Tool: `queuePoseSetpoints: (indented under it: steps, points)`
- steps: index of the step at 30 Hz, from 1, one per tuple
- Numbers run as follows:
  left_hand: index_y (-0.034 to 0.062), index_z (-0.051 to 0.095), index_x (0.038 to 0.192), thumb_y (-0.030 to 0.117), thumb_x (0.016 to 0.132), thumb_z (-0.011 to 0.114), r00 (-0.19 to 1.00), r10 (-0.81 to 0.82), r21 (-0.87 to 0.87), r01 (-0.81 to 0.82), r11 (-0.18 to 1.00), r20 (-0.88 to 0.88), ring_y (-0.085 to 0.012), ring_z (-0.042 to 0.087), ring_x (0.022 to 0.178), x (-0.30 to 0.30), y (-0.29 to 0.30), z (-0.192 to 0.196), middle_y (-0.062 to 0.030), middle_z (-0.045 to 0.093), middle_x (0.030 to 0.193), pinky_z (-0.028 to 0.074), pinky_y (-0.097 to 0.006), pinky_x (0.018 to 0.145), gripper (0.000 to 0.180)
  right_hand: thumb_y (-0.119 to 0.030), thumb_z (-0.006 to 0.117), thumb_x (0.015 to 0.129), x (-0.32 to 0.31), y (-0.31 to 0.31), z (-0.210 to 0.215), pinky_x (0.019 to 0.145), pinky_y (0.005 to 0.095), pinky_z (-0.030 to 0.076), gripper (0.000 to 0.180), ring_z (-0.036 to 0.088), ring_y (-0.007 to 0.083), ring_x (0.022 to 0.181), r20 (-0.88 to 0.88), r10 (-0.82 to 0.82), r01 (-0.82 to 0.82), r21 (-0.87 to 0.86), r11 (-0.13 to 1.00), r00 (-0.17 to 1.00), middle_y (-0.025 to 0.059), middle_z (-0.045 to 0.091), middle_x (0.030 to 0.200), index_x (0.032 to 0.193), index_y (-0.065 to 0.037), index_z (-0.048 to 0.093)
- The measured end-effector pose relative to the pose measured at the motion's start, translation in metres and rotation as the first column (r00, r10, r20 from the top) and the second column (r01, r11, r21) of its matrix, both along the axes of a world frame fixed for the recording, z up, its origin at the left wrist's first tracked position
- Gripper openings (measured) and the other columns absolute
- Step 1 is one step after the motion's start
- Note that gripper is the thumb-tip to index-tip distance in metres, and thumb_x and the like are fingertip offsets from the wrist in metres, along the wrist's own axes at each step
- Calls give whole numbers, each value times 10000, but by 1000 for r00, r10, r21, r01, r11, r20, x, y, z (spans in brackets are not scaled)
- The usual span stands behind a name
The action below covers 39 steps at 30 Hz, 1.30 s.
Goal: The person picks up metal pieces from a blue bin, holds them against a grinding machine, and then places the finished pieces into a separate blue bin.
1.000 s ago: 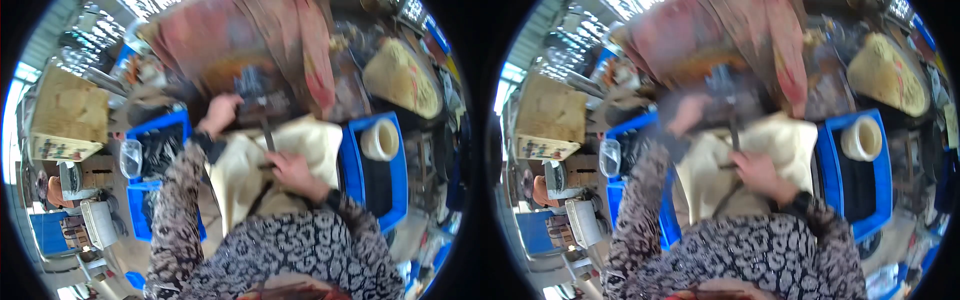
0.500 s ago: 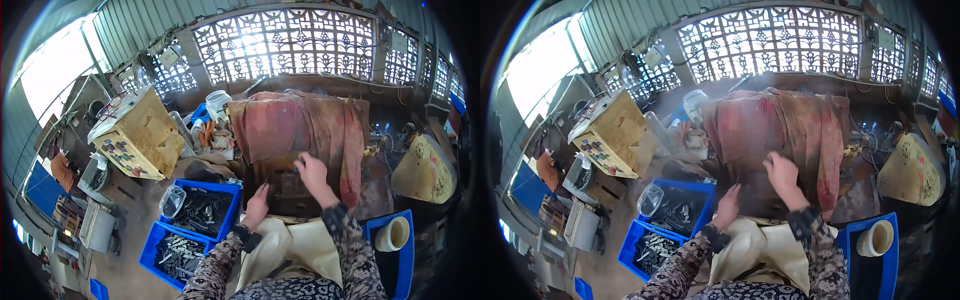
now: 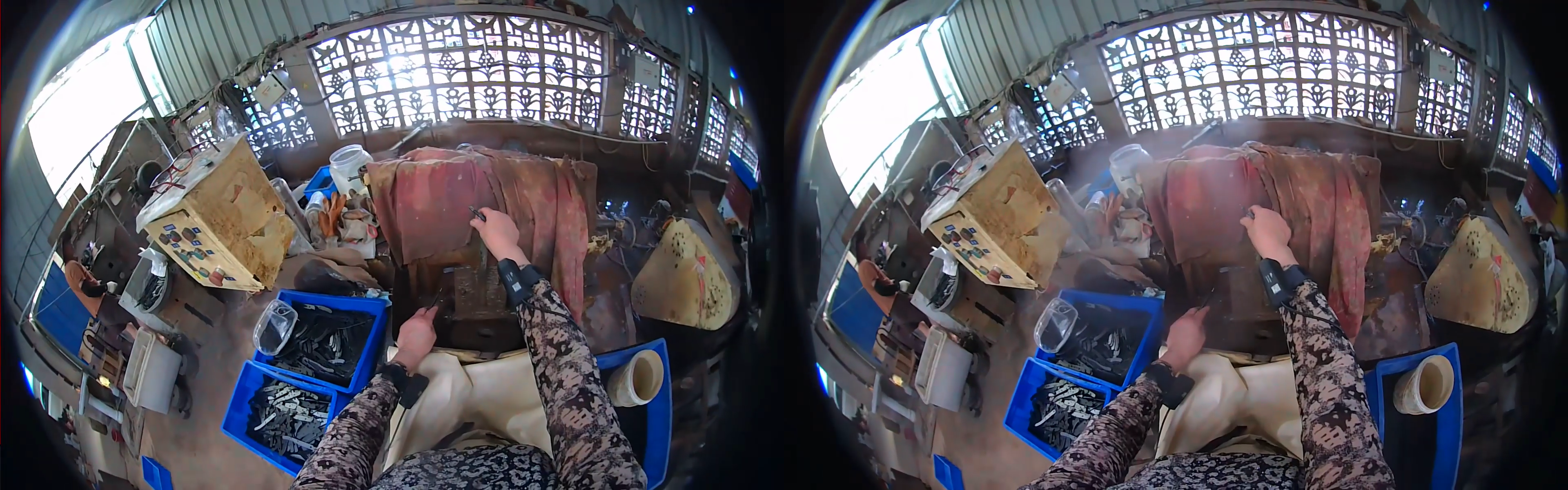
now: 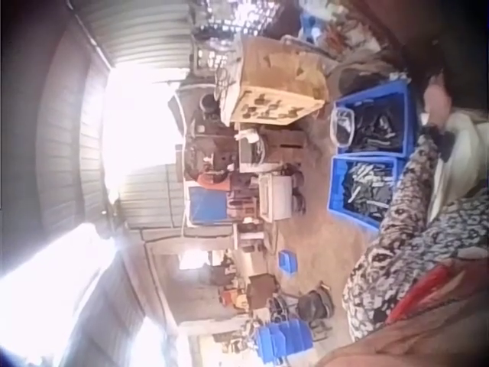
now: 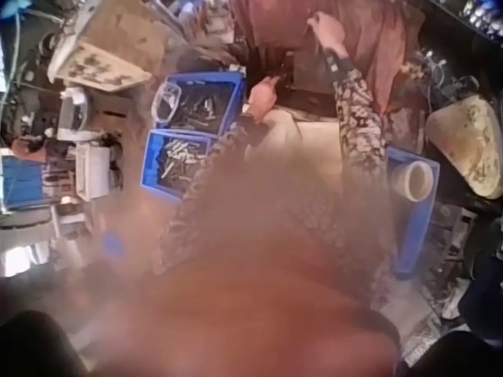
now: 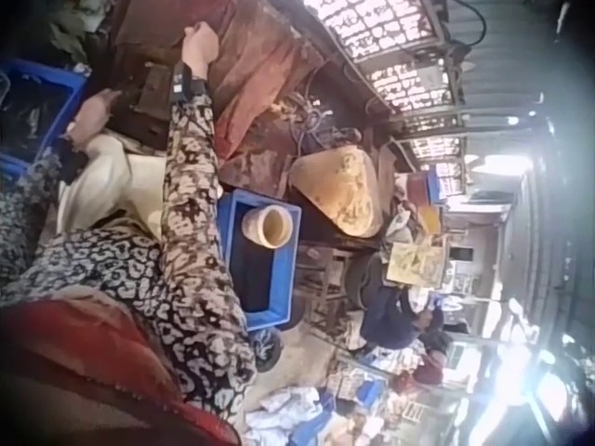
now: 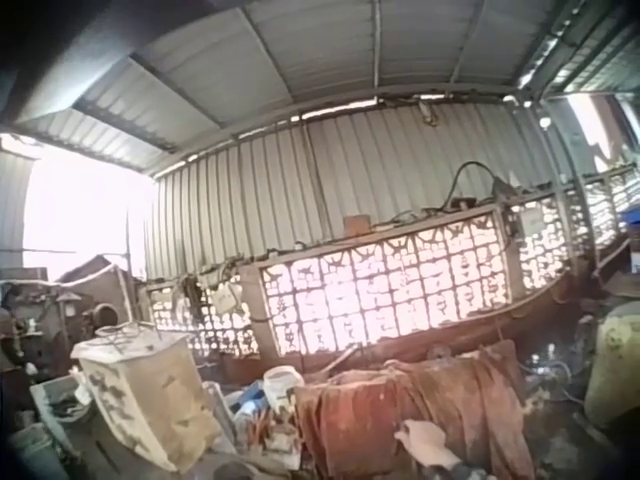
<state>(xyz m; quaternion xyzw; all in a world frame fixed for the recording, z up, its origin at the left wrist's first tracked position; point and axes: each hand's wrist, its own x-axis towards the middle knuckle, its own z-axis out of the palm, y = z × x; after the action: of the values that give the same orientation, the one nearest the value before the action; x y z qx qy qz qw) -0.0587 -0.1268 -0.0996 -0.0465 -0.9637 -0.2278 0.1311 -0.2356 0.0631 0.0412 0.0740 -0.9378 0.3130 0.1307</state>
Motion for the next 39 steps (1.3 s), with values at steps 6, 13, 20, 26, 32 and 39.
queuePoseSetpoints:
  steps: [6,13,20,26,32,39]
  points:
    - [84,602,1196,40,786,512,1000,-20,-11,20,1000,0,-354,620,945,-2,1,-3,-157,618,1124,516,-439,805,423,-374,655,821,-9,2,-3,789,470,492,352,622,355,952,14,11,-12,37,999,1000,142,674,975,1075,-131,651]
    - [126,612,1203,69,815,501,1000,-16,-62,18,998,22,-314,629,988,-10,3,-9,-145,632,1143,527,-401,829,407,-318,618,839,2,29,-54,808,484,479,312,612,401,955,21,-152,154,-144,978,988,200,659,976,995,-49,636]
    - [115,622,1182,59,796,507,996,-18,-35,21,999,89,-327,617,1001,-9,2,-1,-154,627,1140,515,-411,844,407,-225,492,913,80,117,-188,722,486,507,256,631,423,826,167,-127,128,2,992,978,268,628,859,941,11,587]
    - [126,620,1196,72,805,507,997,-29,-69,34,997,72,-317,608,1054,-10,2,-7,-158,619,1187,508,-389,883,411,-205,463,934,95,159,-228,572,479,539,251,646,397,653,413,-79,70,36,997,907,260,634,817,987,26,543]
    - [128,621,1208,77,809,499,993,-13,-78,22,997,115,-312,602,1078,-9,-1,-9,-163,612,1210,501,-385,901,420,-194,481,926,105,159,-224,609,485,535,231,648,401,682,343,104,-131,57,990,934,257,634,806,968,25,543]
    - [129,628,1202,80,812,500,994,-5,-70,13,997,113,-309,602,1083,-10,-1,-11,-167,611,1213,499,-385,908,413,-196,505,908,117,144,-198,727,504,511,228,632,438,803,214,-96,83,71,994,972,274,635,833,957,19,565]
